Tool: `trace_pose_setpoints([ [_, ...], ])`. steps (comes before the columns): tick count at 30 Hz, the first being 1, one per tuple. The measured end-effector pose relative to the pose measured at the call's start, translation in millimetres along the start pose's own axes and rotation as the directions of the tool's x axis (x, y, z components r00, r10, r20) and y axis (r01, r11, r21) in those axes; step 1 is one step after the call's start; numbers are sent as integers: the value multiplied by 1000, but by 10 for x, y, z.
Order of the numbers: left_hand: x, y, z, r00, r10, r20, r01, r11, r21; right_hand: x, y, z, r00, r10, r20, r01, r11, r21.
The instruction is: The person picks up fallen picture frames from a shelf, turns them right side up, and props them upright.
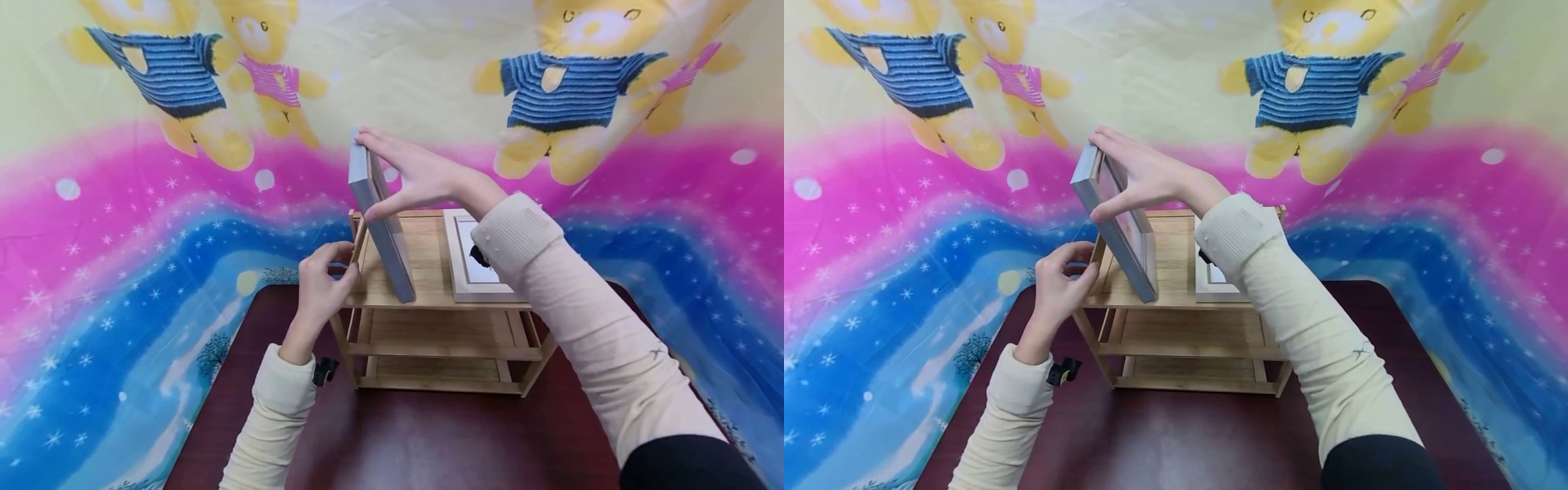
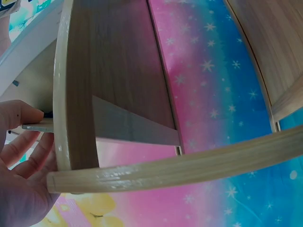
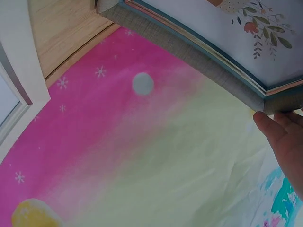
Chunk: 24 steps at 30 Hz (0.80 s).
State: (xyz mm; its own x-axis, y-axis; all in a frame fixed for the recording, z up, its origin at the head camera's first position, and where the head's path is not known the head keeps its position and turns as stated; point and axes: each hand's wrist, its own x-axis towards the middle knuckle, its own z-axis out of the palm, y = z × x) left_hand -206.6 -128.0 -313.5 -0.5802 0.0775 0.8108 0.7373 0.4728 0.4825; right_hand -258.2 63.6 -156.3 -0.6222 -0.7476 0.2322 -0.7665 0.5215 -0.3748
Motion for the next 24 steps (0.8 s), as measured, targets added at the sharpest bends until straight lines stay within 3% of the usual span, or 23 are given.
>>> trace_pose_setpoints([
  [18,-40,-92,6,1000,-16,-3,16,999,-51,73,-28,-1,997,-23,78,28,997,-65],
  [24,17,181,-73,1000,-22,11,22,999,-32,102,-38,-6,994,-27,105,36,996,-82],
])
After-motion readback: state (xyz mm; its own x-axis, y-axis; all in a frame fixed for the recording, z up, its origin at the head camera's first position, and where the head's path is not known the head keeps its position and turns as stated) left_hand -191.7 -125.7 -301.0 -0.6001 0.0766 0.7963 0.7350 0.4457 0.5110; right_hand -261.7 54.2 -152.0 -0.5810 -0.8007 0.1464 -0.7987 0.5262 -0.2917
